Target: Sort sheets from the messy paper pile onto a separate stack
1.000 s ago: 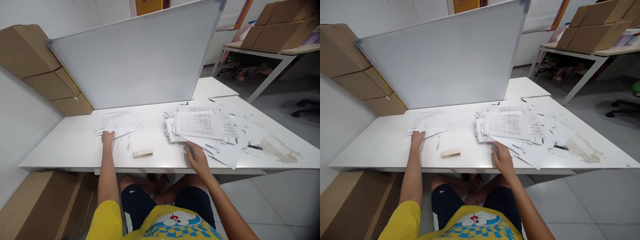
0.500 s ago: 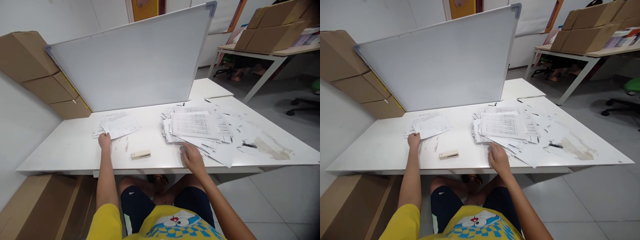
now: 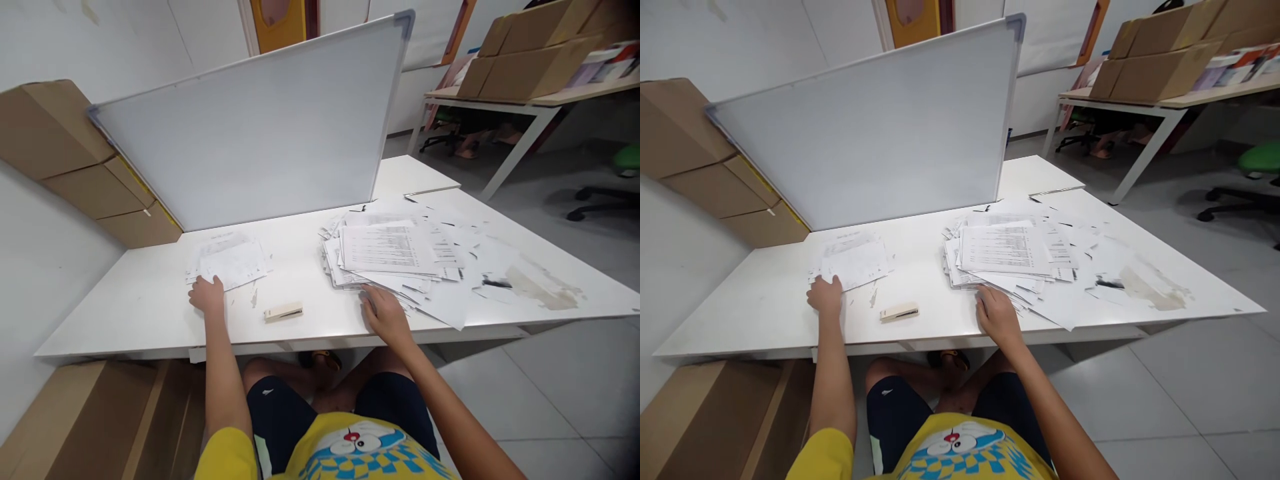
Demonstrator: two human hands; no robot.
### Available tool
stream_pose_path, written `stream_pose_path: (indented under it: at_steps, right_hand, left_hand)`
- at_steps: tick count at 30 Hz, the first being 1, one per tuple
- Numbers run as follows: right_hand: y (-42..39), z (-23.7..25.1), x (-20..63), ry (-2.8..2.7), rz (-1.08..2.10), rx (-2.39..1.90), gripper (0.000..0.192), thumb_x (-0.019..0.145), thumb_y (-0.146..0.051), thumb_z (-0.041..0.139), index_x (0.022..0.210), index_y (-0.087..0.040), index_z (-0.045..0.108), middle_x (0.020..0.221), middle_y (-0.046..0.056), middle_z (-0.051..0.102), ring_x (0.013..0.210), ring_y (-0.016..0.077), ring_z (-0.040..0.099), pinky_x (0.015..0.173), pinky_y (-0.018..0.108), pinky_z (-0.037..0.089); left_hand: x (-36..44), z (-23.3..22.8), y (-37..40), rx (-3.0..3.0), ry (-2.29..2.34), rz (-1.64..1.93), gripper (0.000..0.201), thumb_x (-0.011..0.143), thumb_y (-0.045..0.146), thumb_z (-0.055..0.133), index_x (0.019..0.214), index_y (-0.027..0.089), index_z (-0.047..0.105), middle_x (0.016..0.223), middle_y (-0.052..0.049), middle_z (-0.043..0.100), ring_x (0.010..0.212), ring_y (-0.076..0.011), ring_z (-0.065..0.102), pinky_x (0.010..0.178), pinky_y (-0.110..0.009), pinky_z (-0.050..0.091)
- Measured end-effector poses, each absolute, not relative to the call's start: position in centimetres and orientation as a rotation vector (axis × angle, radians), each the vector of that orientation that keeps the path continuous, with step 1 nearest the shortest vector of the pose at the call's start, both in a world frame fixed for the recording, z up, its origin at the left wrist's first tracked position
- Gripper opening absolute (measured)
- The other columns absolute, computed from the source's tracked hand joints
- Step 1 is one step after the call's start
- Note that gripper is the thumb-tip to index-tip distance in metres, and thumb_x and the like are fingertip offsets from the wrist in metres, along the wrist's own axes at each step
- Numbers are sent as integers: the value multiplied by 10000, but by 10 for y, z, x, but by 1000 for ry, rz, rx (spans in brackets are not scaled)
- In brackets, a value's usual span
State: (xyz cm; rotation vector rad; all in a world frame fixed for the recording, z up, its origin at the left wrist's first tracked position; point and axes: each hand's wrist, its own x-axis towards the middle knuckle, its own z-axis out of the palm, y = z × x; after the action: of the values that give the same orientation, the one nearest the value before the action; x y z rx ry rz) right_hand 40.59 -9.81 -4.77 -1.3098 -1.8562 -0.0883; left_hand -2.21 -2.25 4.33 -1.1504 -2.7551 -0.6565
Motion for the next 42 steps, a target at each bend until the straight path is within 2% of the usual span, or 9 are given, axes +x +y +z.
stream_pose_path:
  at_steps: [6, 14, 17, 21, 24, 30, 34, 38, 42]
  right_hand:
    - [-102, -42, 397, -1846, 40, -1310, 301, 958, -276, 403, 1163, -169, 595, 1065, 132, 691, 978, 294, 637, 848, 449, 516]
    - [-44, 2, 332, -2023, 608, -1234, 356, 958, -333, 402, 1227, -205, 598, 1195, 97, 667, 1093, 252, 620, 918, 387, 505]
    - [-7, 6, 295, -2160, 554, -1414, 392, 930, -262, 444, 1288, -148, 557, 1318, 141, 589, 1232, 282, 522, 1024, 406, 425]
    - [13, -4, 262, -2210, 481, -1493, 406, 889, -218, 503, 1268, -82, 555, 1391, 219, 491, 1314, 353, 408, 1100, 467, 313]
    - [10, -14, 258, -2207, 431, -1479, 383, 905, -224, 477, 1251, -82, 560, 1387, 212, 480, 1298, 335, 415, 1105, 441, 307]
    - [8, -23, 265, -2257, 385, -1431, 405, 943, -270, 452, 1307, -112, 532, 1472, 195, 420, 1359, 330, 361, 1130, 461, 267]
    - [15, -22, 268, -2301, 440, -1383, 403, 950, -274, 450, 1316, -129, 535, 1508, 163, 405, 1395, 310, 339, 1154, 465, 236]
    - [20, -21, 274, -2310, 492, -1321, 402, 938, -263, 468, 1310, -133, 550, 1504, 142, 424, 1400, 282, 349, 1162, 437, 243]
    - [20, -20, 274, -2304, 479, -1318, 420, 937, -265, 475, 1328, -127, 542, 1506, 145, 420, 1399, 283, 354, 1163, 432, 244]
  left_hand:
    - [-3, 26, -20, -1187, -2765, -692, 536, 870, 407, 499, 1286, 70, 524, 1267, -246, 574, 1230, -415, 446, 983, -541, 367]
    - [11, 6, -22, -1274, -2605, -863, 532, 887, 340, 477, 1371, 119, 486, 1369, -211, 519, 1301, -358, 408, 1057, -502, 319]
    - [15, -1, -24, -1231, -2580, -887, 600, 896, 350, 472, 1423, 70, 412, 1419, -245, 466, 1336, -376, 370, 1080, -536, 275]
    - [18, -5, -27, -1494, -2491, -830, 539, 917, 322, 437, 1391, 67, 468, 1245, -226, 612, 1255, -345, 466, 1094, -509, 261]
    - [19, -5, -28, -1663, -2376, -820, 478, 934, 296, 397, 1353, 108, 528, 1219, -198, 631, 1214, -324, 494, 1065, -472, 307]
    - [18, -4, -26, -1473, -2516, -919, 543, 913, 357, 471, 1377, 76, 487, 1345, -230, 553, 1297, -373, 410, 1095, -541, 265]
    - [12, 0, -20, -1511, -2663, -1398, 532, 854, 294, 579, 1366, 175, 498, 1367, -149, 560, 1386, -323, 346, 1172, -523, 173]
    - [11, 4, -8, -1444, -2719, -1937, 601, 854, 272, 582, 1424, 251, 394, 1397, -95, 544, 1303, -210, 498, 1094, -359, 390]
    - [16, 8, 9, -1395, -2704, -2208, 747, 876, 254, 541, 1521, 211, 166, 1463, -155, 470, 1219, -187, 585, 949, -298, 519]
